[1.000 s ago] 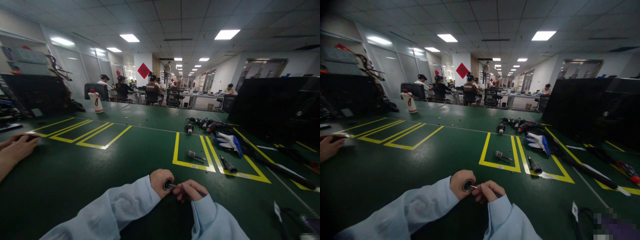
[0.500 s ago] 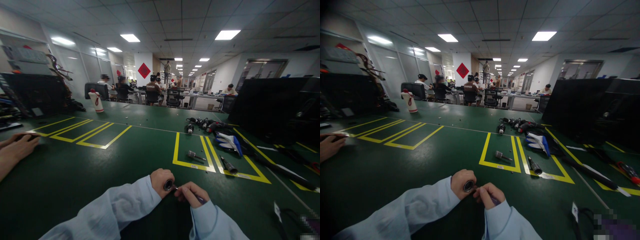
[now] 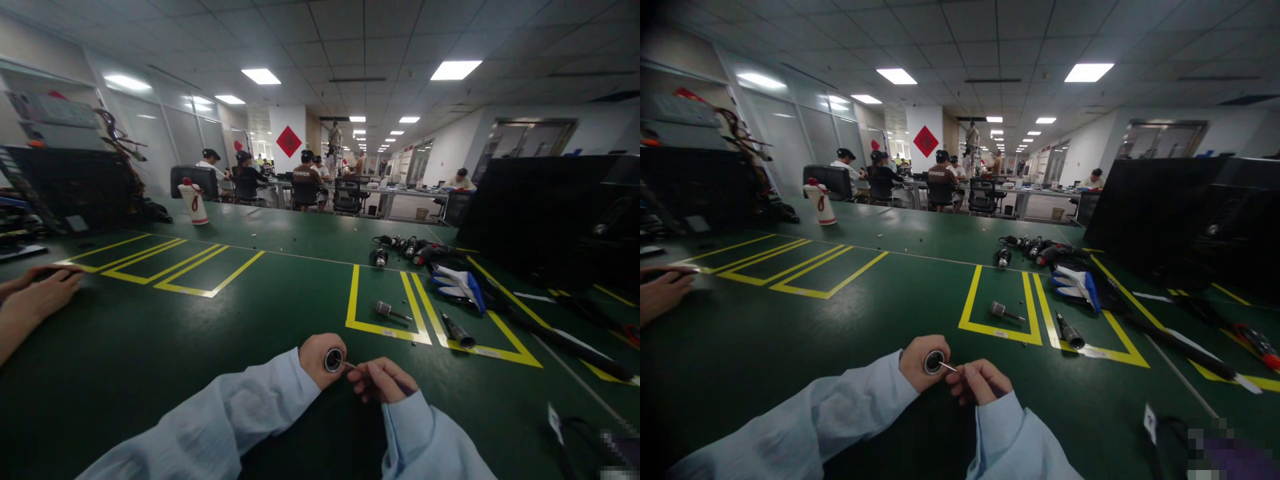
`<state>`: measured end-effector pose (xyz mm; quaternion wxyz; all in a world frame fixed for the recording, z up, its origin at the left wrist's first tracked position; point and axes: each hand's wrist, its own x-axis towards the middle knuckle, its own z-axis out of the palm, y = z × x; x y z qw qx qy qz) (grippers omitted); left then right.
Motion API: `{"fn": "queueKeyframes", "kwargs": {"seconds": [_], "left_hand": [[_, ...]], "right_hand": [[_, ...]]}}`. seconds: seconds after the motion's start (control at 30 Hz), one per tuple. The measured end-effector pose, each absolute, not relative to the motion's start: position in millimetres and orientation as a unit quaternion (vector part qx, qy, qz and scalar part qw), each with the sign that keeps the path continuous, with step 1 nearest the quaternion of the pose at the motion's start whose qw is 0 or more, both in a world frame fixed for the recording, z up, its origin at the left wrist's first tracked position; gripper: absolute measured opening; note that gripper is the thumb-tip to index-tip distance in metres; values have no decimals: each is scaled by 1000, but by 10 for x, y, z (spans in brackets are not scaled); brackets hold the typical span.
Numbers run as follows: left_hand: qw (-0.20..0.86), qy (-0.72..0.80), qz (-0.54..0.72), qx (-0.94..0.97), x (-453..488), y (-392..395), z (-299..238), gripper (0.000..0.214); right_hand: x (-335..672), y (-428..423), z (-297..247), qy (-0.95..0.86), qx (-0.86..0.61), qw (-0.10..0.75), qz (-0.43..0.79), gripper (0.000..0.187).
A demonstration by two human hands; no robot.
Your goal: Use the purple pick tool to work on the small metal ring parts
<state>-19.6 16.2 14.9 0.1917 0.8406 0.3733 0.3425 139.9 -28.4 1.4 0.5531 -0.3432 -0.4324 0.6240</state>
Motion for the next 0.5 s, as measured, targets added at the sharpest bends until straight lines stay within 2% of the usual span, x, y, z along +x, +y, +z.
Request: {"fn": "queueKeyframes", "kwargs": {"seconds": [0.13, 0.33, 0.5], "left_hand": [[190, 369, 340, 844, -194, 152, 162, 8], [195, 363, 316, 854, -193, 121, 190, 29], [180, 340, 304, 872, -196, 94, 199, 27]], "right_hand": [[1410, -277, 13, -429, -340, 555, 626, 28], [1529, -208, 13, -367, -289, 551, 692, 26], [1631, -110, -75, -316, -249, 553, 730, 26]]}}
